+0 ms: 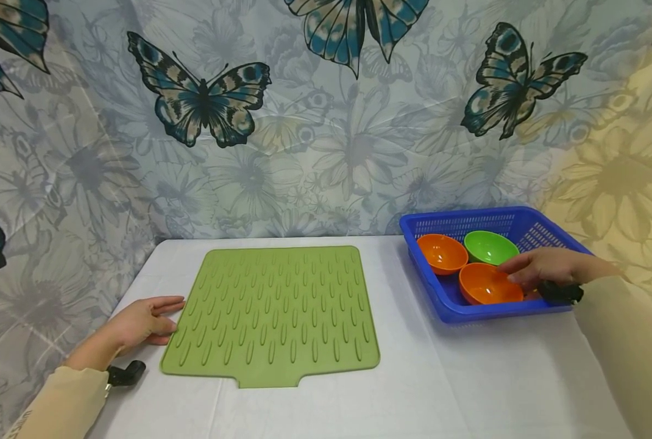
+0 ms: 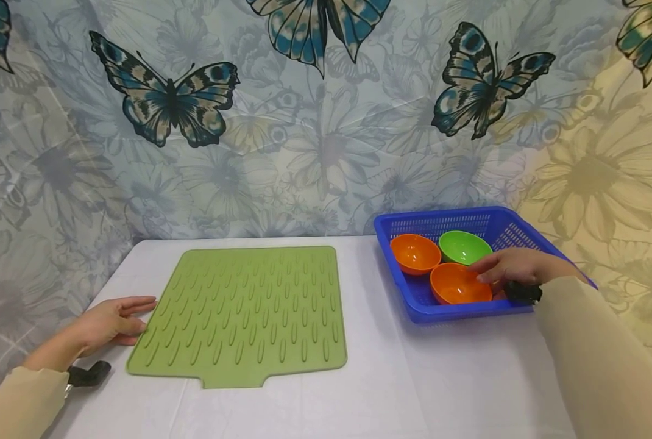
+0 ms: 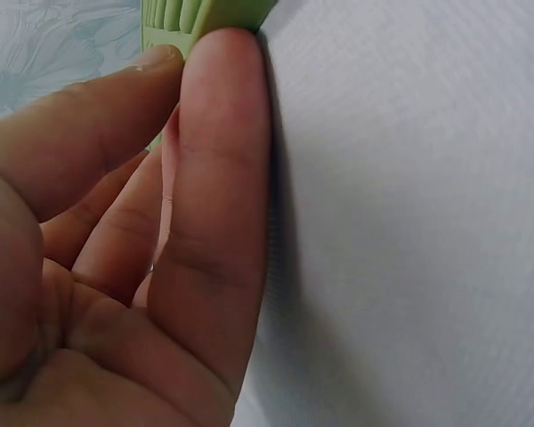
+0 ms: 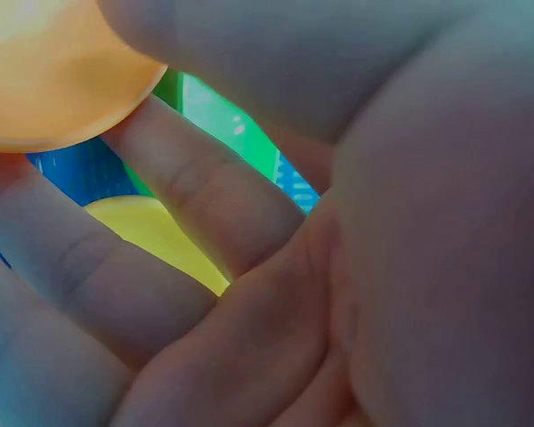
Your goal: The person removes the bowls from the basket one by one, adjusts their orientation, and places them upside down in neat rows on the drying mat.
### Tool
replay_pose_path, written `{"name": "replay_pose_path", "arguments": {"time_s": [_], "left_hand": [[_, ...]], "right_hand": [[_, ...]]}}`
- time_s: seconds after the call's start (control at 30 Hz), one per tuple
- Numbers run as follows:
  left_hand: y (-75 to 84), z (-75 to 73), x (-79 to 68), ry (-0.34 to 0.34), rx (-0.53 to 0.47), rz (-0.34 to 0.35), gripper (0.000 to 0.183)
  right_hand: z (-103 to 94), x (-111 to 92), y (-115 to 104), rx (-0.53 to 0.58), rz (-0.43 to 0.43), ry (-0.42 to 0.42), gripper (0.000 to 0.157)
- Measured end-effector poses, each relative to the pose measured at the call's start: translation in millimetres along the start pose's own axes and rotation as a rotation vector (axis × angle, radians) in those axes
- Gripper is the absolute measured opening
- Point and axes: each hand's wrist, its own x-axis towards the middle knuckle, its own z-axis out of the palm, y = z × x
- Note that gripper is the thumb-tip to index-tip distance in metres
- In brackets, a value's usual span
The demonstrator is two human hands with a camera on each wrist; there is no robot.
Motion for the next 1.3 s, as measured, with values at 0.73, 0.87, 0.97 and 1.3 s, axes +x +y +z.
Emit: {"name": "replay_pose_path", "arguments": {"time_s": [0.73,0.87,0.97,1.3], "left_hand": [[3.3,-0.5,-1.6,-0.001,0.012,-0.006,0.079],[2.5,0.7,-0.2,-0.005,-0.008,-0.012,0.079],[2.4,1.7,-0.8,-0.007,-0.010,-0.007,0.079],[1.3,0.6,-0.5,-0.004,0.014,-0.012,0.079]], "right_hand": [[2.3,20,-9,-0.103,0.024,-0.009,0.040],[-0.2,25,-9,-0.243,-0.006,-0.006,0.034],[-1.1,24,-10,-0.266,0.001,-0.002,0.034],[-0.8,17,-10,-0.112,0.023,0.015,0.041]]}}
